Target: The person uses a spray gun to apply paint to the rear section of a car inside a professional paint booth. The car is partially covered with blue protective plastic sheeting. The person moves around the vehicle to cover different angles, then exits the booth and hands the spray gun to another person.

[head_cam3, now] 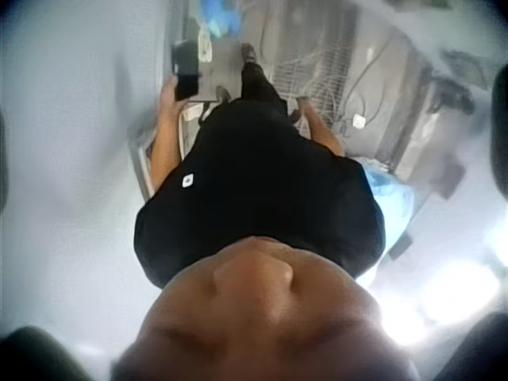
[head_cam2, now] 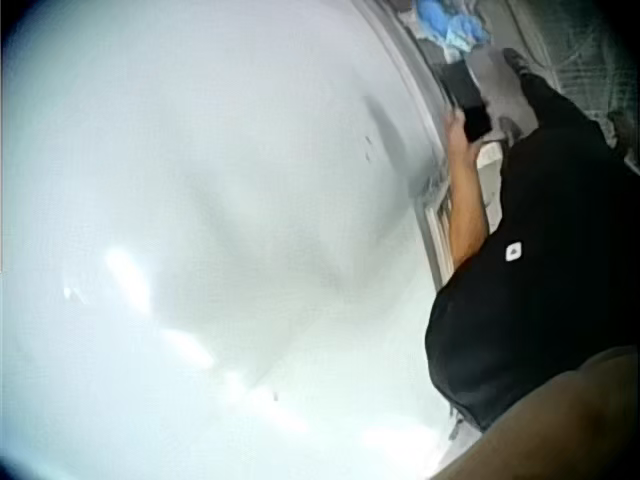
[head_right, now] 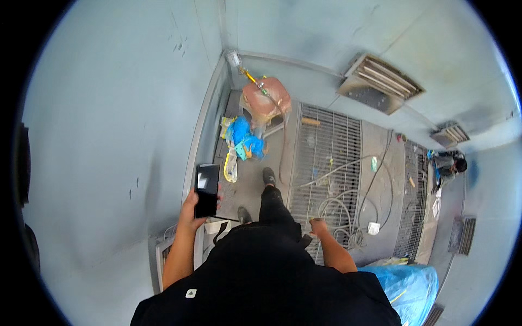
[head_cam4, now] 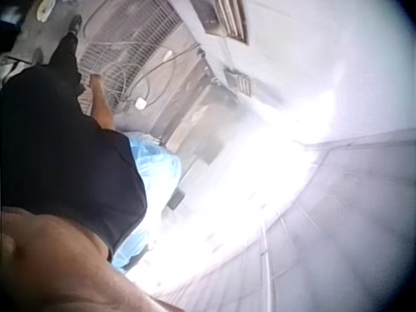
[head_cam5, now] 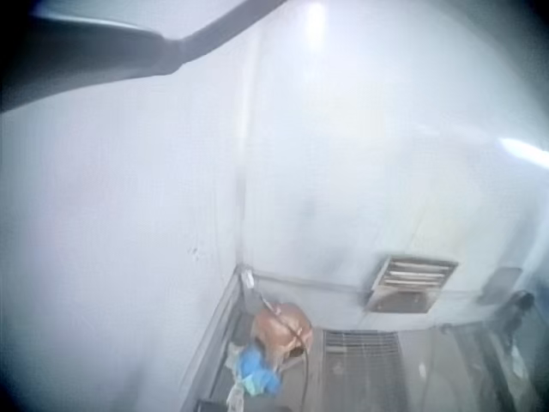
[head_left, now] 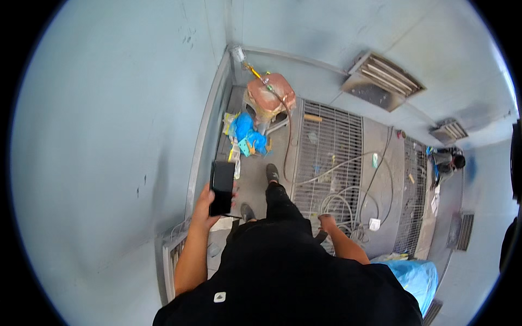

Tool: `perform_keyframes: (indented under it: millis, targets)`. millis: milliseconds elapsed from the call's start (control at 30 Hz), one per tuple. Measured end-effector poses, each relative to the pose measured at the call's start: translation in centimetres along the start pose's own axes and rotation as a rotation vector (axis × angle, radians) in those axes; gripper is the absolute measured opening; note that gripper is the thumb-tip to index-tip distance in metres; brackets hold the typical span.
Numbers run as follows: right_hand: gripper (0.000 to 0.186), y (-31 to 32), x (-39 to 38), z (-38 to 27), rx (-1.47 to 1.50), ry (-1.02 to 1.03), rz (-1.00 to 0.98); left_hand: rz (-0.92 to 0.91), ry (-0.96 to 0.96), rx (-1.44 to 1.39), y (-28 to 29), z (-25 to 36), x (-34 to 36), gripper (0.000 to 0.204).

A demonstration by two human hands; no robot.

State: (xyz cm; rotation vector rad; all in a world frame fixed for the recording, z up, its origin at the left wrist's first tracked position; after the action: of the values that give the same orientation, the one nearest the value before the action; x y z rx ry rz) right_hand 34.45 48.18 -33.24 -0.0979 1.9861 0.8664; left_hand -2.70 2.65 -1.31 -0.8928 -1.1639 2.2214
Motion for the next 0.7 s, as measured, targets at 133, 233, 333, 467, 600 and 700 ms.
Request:
perform_keyframes:
  millis: [133,233,333,467,600,700]
  targets:
    - [0.047,10.2,9.8,-7.0,0.259,-0.214,-0.018,0.472,0.218,0.708,12.6,-2.4,-0.1,0.052]
    - [0.038,21.6,19.3,-18.9,0.398,-0.245,0.066,0.471,0.524,1.483,22.5,-4.6,-1.3,0.058]
    - [0.033,25.8,28.9,-25.3,0.310,-0.152,0.023,0.487,1.054,1.670,22.5,-9.6,-8.5,0.052]
    - [0.036,28.1,45.1,-35.0,-0.546,0.603,0.222,0.718,0.917,1.070,13.1,-11.1,-9.3,0.049]
    - [0.044,34.5,55.3,-46.8,-0.412,0.529,0.331,0.968,0.820,0.919,9.4,-15.1,0.7,0.047]
    - [0.049,39.7,62.8,-53.8,-0.156,0.371,0.359,1.024,0.829,0.919,7.2,-12.7,7.4,0.047]
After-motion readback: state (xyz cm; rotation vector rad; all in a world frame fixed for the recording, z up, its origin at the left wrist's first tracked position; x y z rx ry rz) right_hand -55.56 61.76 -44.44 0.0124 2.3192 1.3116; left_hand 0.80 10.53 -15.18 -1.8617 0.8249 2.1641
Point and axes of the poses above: each hand's wrist, its own x-axis towards the middle knuckle, its own y-axis out of the back of the hand, z = x × y, the point moved 4 cm from there along x, towards the middle knuckle, and after that the axes turned 6 degrees about -x, right-handed, at the moved point
